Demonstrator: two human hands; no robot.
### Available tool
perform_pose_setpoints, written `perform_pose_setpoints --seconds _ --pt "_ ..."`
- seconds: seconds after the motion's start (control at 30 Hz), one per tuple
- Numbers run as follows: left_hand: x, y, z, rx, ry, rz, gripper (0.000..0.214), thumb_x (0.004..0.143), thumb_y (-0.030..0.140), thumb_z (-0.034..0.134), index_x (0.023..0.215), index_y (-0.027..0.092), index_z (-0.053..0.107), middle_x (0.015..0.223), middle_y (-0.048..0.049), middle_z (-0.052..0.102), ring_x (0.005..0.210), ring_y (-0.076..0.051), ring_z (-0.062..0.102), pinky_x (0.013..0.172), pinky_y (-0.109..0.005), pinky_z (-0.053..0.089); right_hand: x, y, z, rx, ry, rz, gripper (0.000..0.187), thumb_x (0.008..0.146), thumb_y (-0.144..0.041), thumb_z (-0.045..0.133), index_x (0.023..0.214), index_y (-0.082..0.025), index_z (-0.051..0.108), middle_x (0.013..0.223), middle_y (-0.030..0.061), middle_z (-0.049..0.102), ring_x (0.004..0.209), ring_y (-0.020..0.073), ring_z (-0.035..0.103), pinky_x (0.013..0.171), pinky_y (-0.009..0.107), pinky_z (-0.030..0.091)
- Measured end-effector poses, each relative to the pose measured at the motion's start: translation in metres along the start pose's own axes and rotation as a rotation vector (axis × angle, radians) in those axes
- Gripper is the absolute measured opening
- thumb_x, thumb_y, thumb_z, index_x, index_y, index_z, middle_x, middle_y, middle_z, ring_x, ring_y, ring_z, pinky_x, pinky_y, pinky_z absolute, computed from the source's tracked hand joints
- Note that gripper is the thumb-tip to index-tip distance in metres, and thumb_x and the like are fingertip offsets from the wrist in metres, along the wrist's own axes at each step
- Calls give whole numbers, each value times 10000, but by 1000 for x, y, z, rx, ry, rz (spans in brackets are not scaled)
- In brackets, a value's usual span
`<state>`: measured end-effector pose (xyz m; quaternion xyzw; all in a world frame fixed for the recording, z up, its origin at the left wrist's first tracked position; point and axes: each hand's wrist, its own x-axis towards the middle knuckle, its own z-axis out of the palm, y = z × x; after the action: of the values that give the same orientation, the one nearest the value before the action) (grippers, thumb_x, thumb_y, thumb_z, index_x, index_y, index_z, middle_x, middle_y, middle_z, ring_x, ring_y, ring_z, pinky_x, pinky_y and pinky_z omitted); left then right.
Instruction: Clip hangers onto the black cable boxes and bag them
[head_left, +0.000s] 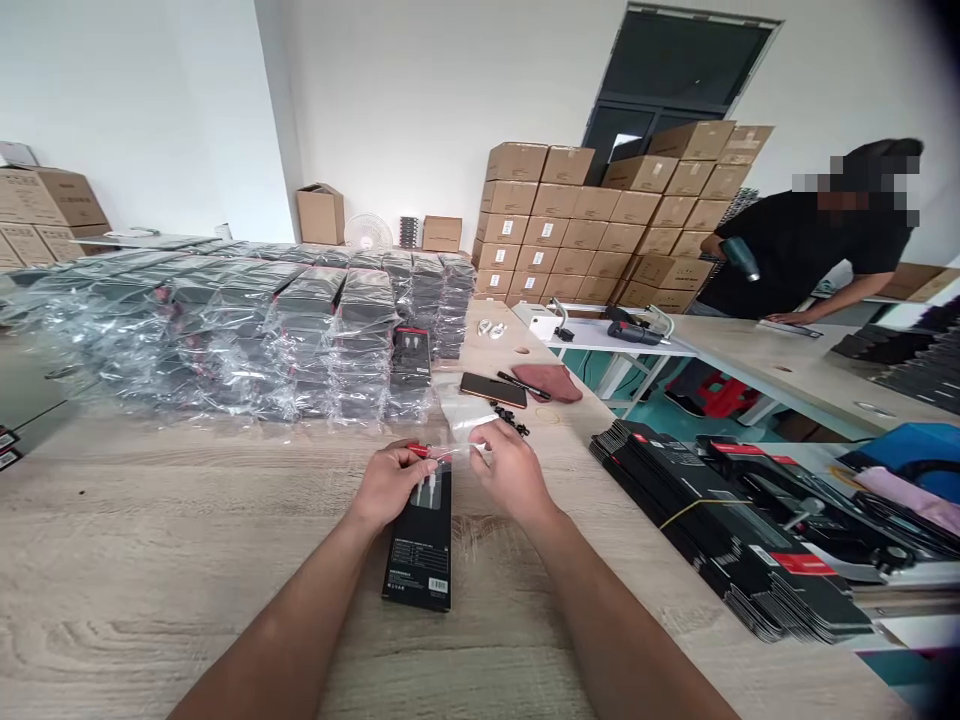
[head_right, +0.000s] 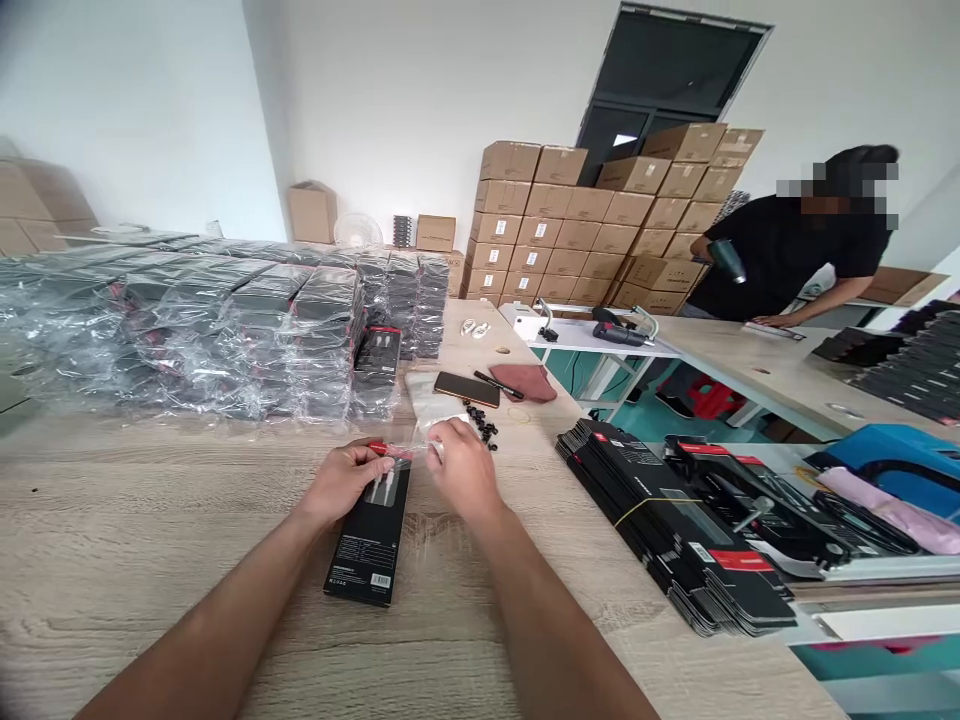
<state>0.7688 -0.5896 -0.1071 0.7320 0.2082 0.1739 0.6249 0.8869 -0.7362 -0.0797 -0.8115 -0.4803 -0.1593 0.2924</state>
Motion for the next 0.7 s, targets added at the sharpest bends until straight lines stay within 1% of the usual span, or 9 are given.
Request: perform_pose_setpoints --seconds 0.1,0.17,0.23,0.3,0.33,0.4,0.47,0.57,0.7 --pt "-2 3 -1 28 -27 38 287 727 437 641 739 154 686 724 -23 649 654 -151 565 607 -257 409 1 4 3 135 13 -17 82 781 -165 515 765 -213 580 795 31 589 762 175 541 680 266 410" --pt "-4 5 -5 -47 -83 36 262 728 370 659 900 173 681 887 -42 674 766 -166 604 681 -262 445 3 11 3 224 107 67 96 787 -178 495 740 -208 573 759 24 579 682 155 525 646 261 413" --pt "-8 8 -9 -196 -154 -41 445 691 293 712 1114 214 600 1071 -65 648 859 -175 622 716 -264 471 4 21 3 286 257 189 80 780 -192 493 750 -198 568 754 25 572 639 145 509 627 263 418" --pt "-13 9 -12 -370 -249 -172 634 634 244 768 1215 241 513 1155 -89 615 893 -191 636 711 -278 496 6 29 3 313 327 252 67 768 -209 506 754 -193 570 745 24 563 636 145 506 617 264 420" --pt "-15 10 -13 -449 -299 -230 662 606 229 791 1207 233 513 1156 -99 614 898 -202 642 716 -291 506 6 31 4 323 304 249 65 763 -215 514 746 -193 573 732 21 558 639 146 507 612 263 419" --pt "-18 12 -12 -572 -386 -307 625 565 207 821 1131 186 557 1111 -115 634 896 -223 653 751 -325 516 5 30 8 357 165 200 74 764 -227 530 723 -196 584 695 11 553 631 145 507 601 260 414" --pt "-19 12 -9 -637 -393 -333 613 534 183 837 1089 154 579 1086 -126 649 899 -237 658 789 -340 511 3 24 13 429 -11 151 94 776 -246 547 724 -197 608 677 5 569 621 142 517 597 260 418" --pt "-16 11 -5 -633 -291 -331 723 502 161 850 1156 158 541 1161 -144 620 948 -257 648 810 -347 506 1 16 17 542 -166 130 129 801 -277 559 754 -193 644 741 19 629 674 151 570 637 271 447" --pt "-12 7 -4 -437 -133 -255 829 516 182 844 1248 178 454 1269 -166 536 1020 -267 612 817 -354 497 1 16 14 520 -151 130 151 832 -282 549 796 -204 673 810 29 666 756 166 606 713 290 466"
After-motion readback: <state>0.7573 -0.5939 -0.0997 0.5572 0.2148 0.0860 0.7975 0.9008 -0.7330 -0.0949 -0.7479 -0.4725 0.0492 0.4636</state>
